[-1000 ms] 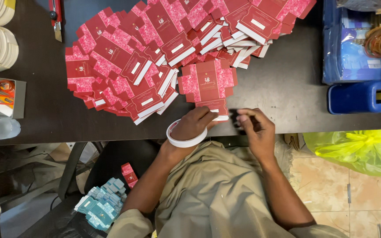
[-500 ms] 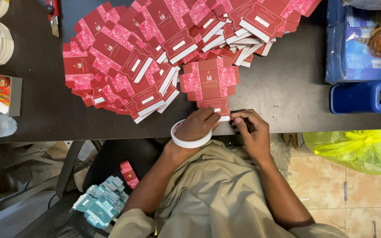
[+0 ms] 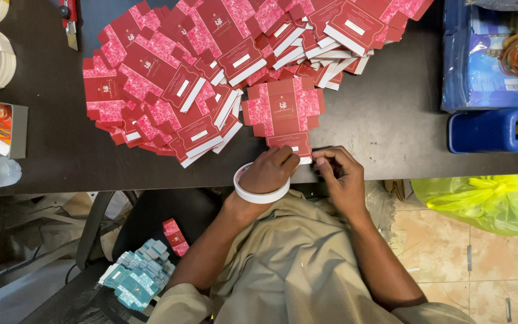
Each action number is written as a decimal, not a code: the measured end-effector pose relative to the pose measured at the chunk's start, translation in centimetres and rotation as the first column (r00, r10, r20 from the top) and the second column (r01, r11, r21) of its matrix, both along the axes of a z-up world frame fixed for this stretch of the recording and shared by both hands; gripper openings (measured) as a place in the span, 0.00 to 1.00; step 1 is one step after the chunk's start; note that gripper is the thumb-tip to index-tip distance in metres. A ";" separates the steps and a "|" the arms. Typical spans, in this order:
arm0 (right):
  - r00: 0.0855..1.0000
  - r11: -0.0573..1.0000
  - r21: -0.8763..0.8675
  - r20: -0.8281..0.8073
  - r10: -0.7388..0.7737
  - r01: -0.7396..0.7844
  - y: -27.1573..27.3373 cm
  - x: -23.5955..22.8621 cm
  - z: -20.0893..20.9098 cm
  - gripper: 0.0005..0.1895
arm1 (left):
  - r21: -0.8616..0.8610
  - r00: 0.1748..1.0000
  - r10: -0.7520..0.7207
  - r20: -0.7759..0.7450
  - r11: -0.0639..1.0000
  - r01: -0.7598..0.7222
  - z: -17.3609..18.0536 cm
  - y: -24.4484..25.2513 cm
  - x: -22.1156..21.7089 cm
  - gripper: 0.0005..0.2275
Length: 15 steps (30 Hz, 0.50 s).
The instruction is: The person applies white adhesive tape to the edges of red paper box blanks and folds them into small boxes. They handle the blanks one at a time, pressing the tape and folding the sides to form the box shape.
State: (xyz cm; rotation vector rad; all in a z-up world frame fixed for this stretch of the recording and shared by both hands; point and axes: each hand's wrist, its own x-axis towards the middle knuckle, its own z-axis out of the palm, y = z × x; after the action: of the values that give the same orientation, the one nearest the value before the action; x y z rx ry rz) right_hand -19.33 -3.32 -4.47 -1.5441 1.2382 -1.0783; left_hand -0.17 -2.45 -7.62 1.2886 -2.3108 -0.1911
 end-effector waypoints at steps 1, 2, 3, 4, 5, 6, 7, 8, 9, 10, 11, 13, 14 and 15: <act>1.000 1.000 0.001 0.000 0.000 0.000 0.0 0.1 0.2 0.06 | 0.001 1.000 0.000 0.000 1.000 0.000 -0.1 0.0 0.0 0.07; 1.000 1.000 -0.004 -0.029 -0.006 0.006 -0.1 0.2 0.3 0.06 | -0.007 1.000 0.003 0.016 1.000 -0.002 -0.1 0.1 0.0 0.06; 0.998 1.000 -0.010 -0.057 -0.012 0.011 -0.2 0.4 0.5 0.06 | -0.014 0.999 0.005 0.031 1.000 -0.005 -0.2 0.1 0.0 0.06; 0.998 1.000 -0.009 -0.057 -0.011 0.010 -0.3 0.5 0.7 0.06 | -0.014 0.999 0.006 0.032 1.000 -0.005 -0.5 0.1 -0.1 0.06; 0.995 1.000 -0.027 -0.095 -0.019 0.016 -0.3 0.7 0.9 0.06 | -0.017 0.999 0.012 0.030 1.000 -0.012 -0.9 0.1 -0.1 0.05; 0.991 0.999 -0.044 -0.134 -0.027 0.022 -0.4 0.8 1.1 0.06 | -0.021 0.999 0.019 0.029 1.000 -0.018 -1.2 0.1 -0.2 0.05; 0.991 0.999 -0.044 -0.134 -0.026 0.021 -0.3 1.0 1.3 0.06 | -0.020 0.999 0.020 0.029 1.000 -0.019 -1.4 0.1 -0.2 0.05; 0.986 0.998 -0.048 -0.163 -0.034 0.026 -0.3 1.2 1.5 0.07 | -0.013 0.999 0.022 0.027 1.000 -0.021 -1.5 0.1 -0.2 0.05; 0.981 0.998 -0.051 -0.191 -0.042 0.033 -0.1 1.4 1.7 0.08 | -0.004 0.999 0.022 0.025 1.000 -0.022 -1.7 0.2 -0.3 0.05; 0.981 0.998 -0.050 -0.191 -0.042 0.033 -0.1 1.5 1.7 0.08 | -0.003 0.999 0.022 0.025 1.000 -0.022 -1.4 0.2 -0.2 0.05; 0.976 0.998 -0.047 -0.212 -0.042 0.033 0.0 1.5 1.7 0.08 | 0.004 1.000 0.019 0.023 1.000 -0.019 -1.2 0.2 -0.2 0.05; 0.971 0.999 -0.042 -0.234 -0.041 0.032 0.1 1.6 1.9 0.08 | 0.015 1.000 0.016 0.021 1.000 -0.017 0.4 0.3 0.1 0.04; 0.969 0.999 -0.023 -0.244 -0.035 0.030 0.1 1.6 2.0 0.08 | 0.029 1.000 0.028 -0.001 0.999 -0.028 1.9 0.4 0.3 0.06; 0.967 1.000 -0.007 -0.253 -0.029 0.029 0.0 1.6 2.1 0.08 | 0.041 0.999 0.039 -0.022 0.998 -0.038 3.3 0.3 0.6 0.08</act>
State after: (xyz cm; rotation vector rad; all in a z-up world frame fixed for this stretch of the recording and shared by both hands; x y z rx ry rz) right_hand -17.73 -3.27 -2.38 -1.7106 1.4346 -0.9213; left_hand 0.42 -2.16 -4.32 1.3430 -2.2722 -0.2388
